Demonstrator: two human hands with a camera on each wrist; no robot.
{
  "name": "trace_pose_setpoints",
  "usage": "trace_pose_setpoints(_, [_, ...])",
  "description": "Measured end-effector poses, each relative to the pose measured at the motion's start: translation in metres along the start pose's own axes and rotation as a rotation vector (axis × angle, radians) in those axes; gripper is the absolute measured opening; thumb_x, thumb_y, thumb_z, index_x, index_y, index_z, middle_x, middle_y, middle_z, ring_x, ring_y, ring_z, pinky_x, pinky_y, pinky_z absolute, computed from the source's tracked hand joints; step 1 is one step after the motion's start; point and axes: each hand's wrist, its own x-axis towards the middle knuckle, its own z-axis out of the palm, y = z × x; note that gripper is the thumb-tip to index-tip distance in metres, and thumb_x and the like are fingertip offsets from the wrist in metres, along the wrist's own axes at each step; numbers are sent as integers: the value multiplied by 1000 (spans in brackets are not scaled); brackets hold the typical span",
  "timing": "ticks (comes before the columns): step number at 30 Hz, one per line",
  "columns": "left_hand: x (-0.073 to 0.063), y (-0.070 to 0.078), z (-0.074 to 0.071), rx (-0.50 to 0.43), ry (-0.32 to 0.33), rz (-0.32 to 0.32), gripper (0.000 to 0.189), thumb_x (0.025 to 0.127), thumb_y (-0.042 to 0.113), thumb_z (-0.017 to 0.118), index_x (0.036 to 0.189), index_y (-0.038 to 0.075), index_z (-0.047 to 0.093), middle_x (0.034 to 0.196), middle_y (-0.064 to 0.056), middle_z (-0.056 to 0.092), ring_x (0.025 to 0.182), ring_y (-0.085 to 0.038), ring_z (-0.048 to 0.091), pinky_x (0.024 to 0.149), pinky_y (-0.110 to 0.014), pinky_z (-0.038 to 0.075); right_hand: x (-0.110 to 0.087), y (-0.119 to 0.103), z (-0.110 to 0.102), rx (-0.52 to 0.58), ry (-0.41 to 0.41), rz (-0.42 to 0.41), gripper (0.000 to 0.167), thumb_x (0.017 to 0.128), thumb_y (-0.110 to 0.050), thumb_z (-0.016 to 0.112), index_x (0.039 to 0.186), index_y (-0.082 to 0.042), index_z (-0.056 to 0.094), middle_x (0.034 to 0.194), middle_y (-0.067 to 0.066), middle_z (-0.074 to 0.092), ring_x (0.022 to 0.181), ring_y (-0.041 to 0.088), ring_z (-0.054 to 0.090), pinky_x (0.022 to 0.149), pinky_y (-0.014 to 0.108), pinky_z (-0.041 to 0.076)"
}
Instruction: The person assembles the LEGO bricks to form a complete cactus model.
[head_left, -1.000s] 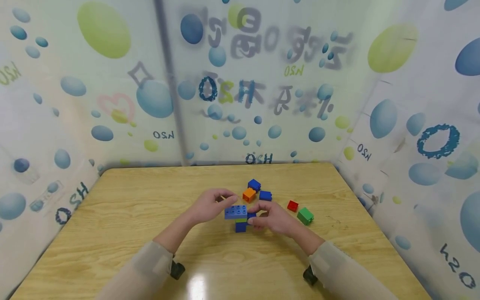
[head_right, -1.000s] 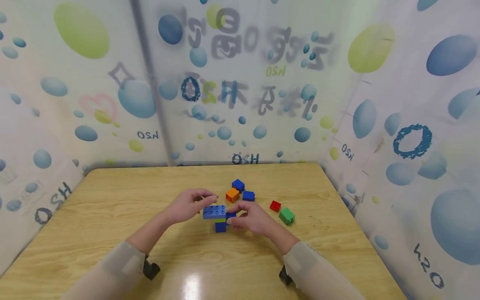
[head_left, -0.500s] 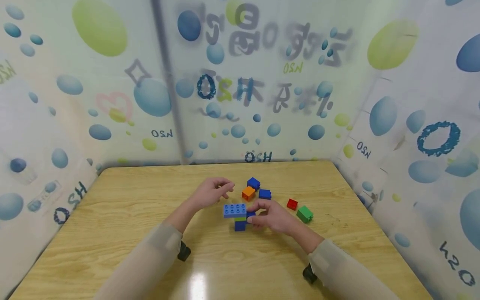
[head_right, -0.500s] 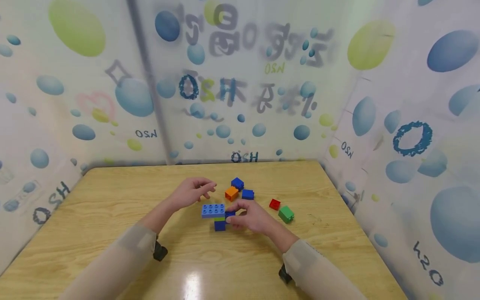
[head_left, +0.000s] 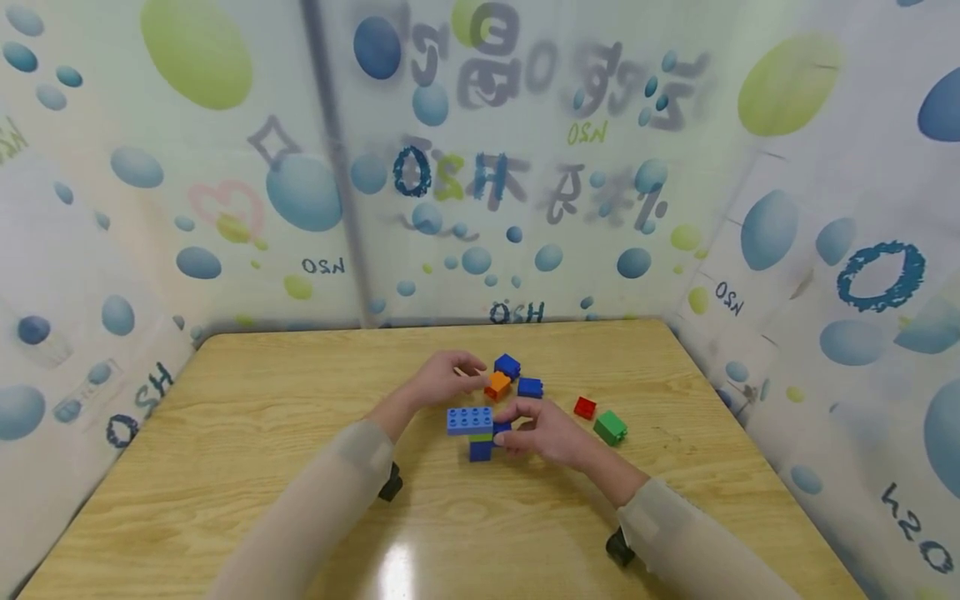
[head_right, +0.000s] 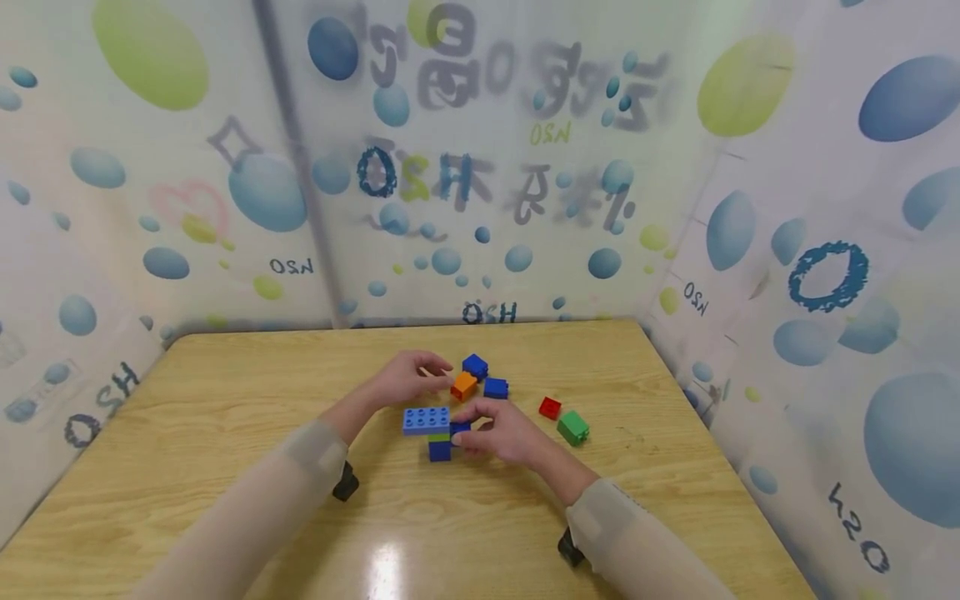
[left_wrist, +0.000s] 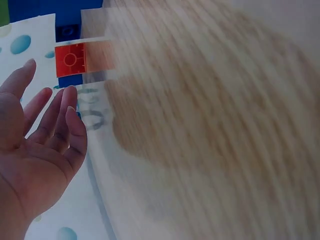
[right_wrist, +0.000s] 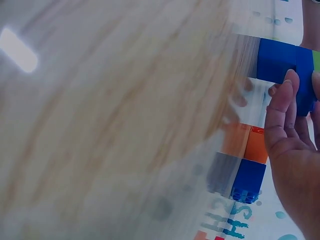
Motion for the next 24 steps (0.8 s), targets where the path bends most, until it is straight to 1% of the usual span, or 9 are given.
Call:
trace_pose_setpoints(3, [6, -3, 5, 9, -4, -9, 43, 101, 44, 80, 134, 17, 76, 121, -2, 78, 102, -19, 72, 94, -38, 62, 0, 0, 0, -2, -1, 3, 29, 103, -23, 79, 129, -12, 72, 127, 10, 69, 95, 24, 77, 88, 37, 68])
trace_pose_setpoints(7, [12, -2, 11, 16, -15, -11, 43, 99, 44, 83, 133, 17, 76, 120, -4, 78, 102, -21, 72, 92, -38, 64, 0, 0, 0, -5, -5, -5, 29, 104, -24, 79, 130, -12, 72, 127, 10, 69, 95, 24, 77, 88, 38, 68])
trace_pose_setpoints(11, [15, 1, 18, 47, -6, -1, 46, 97, 45, 85, 132, 17, 77, 122, -6, 77, 110, -24, 70, 99, -43, 62, 0, 1, 0, -5, -10, -16, 30, 104, -23, 78, 130, -11, 72, 127, 11, 69, 95, 24, 78, 88, 38, 68])
trace_pose_setpoints(14, [15, 3, 21, 62, 6, 6, 45, 96, 45, 86, 130, 17, 77, 122, -6, 77, 112, -25, 68, 103, -46, 60, 0, 1, 0, -8, -10, -24, 30, 104, -23, 78, 130, -10, 72, 127, 11, 69, 94, 24, 79, 88, 38, 68])
trace_pose_setpoints(20, [15, 4, 21, 82, -2, 5, 34, 100, 36, 83, 129, 19, 78, 121, -3, 76, 111, -24, 65, 103, -44, 59, 1, 2, 0, -10, -14, -24, 30, 104, -23, 78, 131, -10, 71, 128, 11, 69, 95, 24, 79, 88, 37, 68])
trace_pose_setpoints(24, [12, 4, 17, 96, 8, -8, 33, 101, 29, 81, 132, 18, 77, 126, -4, 75, 114, -26, 64, 107, -47, 57, 2, 3, 0, -9, -11, -21, 28, 104, -23, 79, 129, -11, 72, 128, 11, 69, 97, 24, 79, 89, 37, 68])
